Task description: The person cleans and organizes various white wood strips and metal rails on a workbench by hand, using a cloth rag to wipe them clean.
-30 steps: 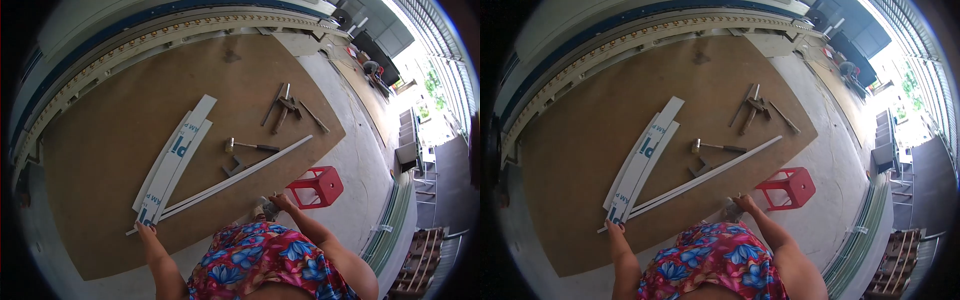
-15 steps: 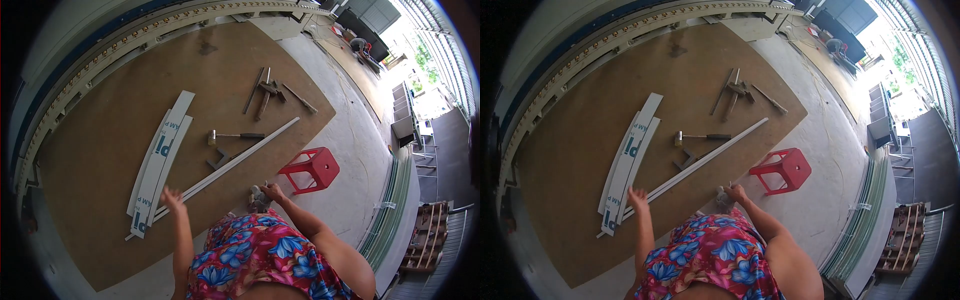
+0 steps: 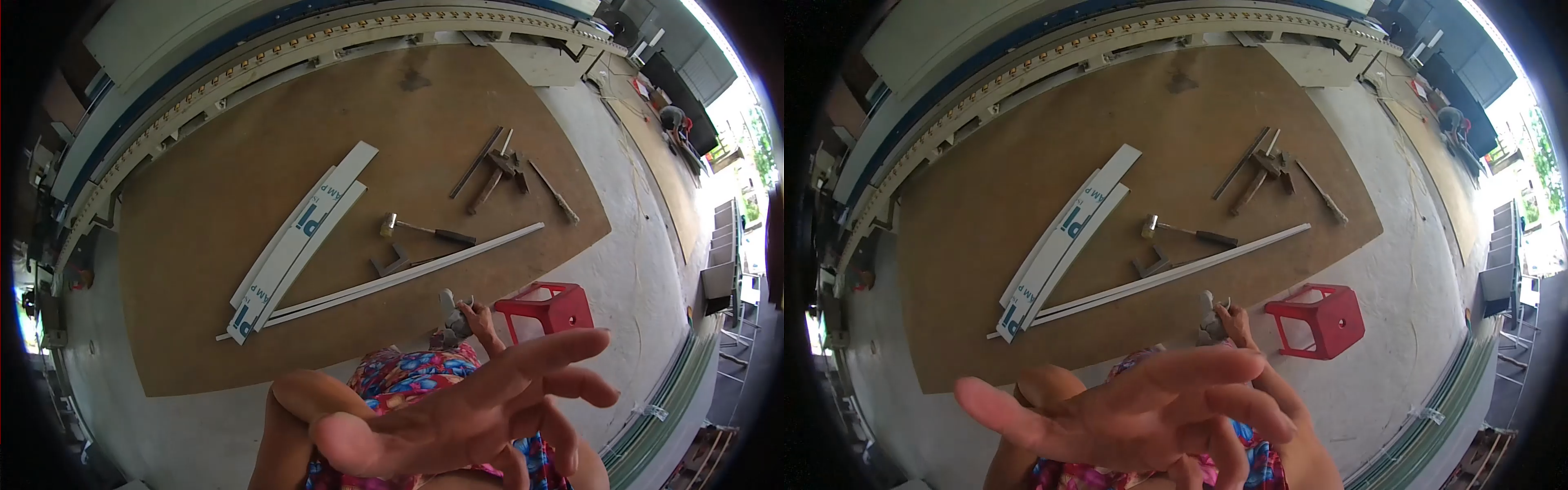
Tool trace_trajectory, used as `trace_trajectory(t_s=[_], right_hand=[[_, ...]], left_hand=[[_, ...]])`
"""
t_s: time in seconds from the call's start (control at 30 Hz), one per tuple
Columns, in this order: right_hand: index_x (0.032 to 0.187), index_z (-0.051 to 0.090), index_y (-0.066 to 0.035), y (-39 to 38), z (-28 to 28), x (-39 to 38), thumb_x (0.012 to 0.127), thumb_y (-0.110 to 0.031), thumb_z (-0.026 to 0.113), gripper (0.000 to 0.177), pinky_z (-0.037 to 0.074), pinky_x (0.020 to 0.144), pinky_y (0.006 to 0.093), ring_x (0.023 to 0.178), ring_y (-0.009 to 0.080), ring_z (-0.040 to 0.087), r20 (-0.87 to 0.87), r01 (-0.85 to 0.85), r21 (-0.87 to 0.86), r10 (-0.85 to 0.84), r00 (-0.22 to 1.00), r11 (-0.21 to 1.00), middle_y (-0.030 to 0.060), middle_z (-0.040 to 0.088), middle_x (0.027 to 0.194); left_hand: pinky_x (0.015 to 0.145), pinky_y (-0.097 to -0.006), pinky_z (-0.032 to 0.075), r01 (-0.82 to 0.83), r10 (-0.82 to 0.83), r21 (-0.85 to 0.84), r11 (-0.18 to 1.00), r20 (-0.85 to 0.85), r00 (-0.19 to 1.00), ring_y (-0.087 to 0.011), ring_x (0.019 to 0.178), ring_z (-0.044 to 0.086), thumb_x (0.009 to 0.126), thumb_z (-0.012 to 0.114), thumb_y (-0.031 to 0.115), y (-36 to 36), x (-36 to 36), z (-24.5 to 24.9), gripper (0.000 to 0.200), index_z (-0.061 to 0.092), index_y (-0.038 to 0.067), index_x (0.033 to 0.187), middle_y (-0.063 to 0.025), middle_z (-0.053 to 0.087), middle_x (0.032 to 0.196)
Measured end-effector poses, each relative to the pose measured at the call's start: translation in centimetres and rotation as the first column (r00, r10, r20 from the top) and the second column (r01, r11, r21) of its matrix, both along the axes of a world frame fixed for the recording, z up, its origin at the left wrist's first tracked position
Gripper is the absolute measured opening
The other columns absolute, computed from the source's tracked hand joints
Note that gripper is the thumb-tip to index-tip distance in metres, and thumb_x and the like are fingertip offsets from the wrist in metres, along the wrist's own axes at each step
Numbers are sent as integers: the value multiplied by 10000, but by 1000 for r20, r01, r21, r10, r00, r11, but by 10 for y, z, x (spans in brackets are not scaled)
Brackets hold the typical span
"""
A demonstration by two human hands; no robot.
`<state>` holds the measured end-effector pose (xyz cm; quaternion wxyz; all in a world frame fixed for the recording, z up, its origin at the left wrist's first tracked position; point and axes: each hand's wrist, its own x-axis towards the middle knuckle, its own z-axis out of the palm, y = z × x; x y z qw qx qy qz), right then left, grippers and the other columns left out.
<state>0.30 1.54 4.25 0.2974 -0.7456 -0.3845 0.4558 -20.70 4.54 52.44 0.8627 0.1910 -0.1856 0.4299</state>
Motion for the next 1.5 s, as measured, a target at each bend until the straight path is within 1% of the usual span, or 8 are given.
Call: trace_trajectory(t_s=[0.3,0.47,0.6,0.7,0.93,1.07,1.3,1.5], right_hand=[[812,621,40,25,49,73,804,-295,596,337,422,580,269,637,79,500,-178,71,-9,-72,981,997,25,580,658],[818,625,35,30,33,120,814,-270,597,306,422,579,263,640,70,497,-192,117,31,-109,975,993,4,580,668],[819,627,29,42,27,133,822,-243,595,274,418,573,254,638,67,495,-311,152,47,-130,941,987,-1,574,665],[819,626,24,49,22,136,834,-226,588,253,408,558,237,629,54,482,-272,127,54,-108,956,990,-6,567,662],[813,624,28,72,45,127,840,-227,598,258,402,550,233,625,58,474,-416,91,65,-56,908,994,-25,560,675],[812,623,27,76,38,129,838,-218,604,247,400,547,230,621,55,473,-410,67,57,-38,911,996,-26,559,676],[801,620,22,84,36,140,845,-211,590,239,400,546,228,627,52,477,-389,51,82,-16,921,995,-21,562,673],[797,621,25,90,31,143,842,-222,593,253,397,532,228,610,53,474,-367,39,27,-26,930,999,-21,561,668]], left_hand=[[570,-267,561,193,-172,48,980,-290,941,-279,943,581,527,398,879,38,73,-8,1336,3,-113,1330,-387,314,1228],[555,-263,559,17,-17,128,992,0,1000,-276,899,600,520,392,885,51,144,-32,1339,-2,-100,1338,-387,314,1232],[561,-262,560,152,-130,32,988,-358,925,-276,902,602,517,382,890,58,137,-14,1344,-11,-98,1339,-389,302,1240],[576,-268,561,-39,59,158,987,-123,991,-280,912,600,519,385,890,54,167,-49,1345,-16,-99,1339,-394,290,1248],[568,-304,503,23,-64,-122,992,-346,936,-322,921,531,572,361,876,51,163,-22,1264,-23,-12,1386,-427,123,1304],[597,-278,556,-332,341,-99,938,88,936,-286,915,597,511,375,897,51,206,-46,1354,-9,-100,1343,-403,259,1267],[580,-266,550,-152,183,246,957,-109,977,-286,945,579,508,373,896,68,182,-68,1355,-16,-95,1346,-405,234,1280],[595,-311,511,-77,70,-18,997,-253,965,-311,942,530,621,381,836,78,161,-42,1209,-15,-18,1381,-382,159,1329]])
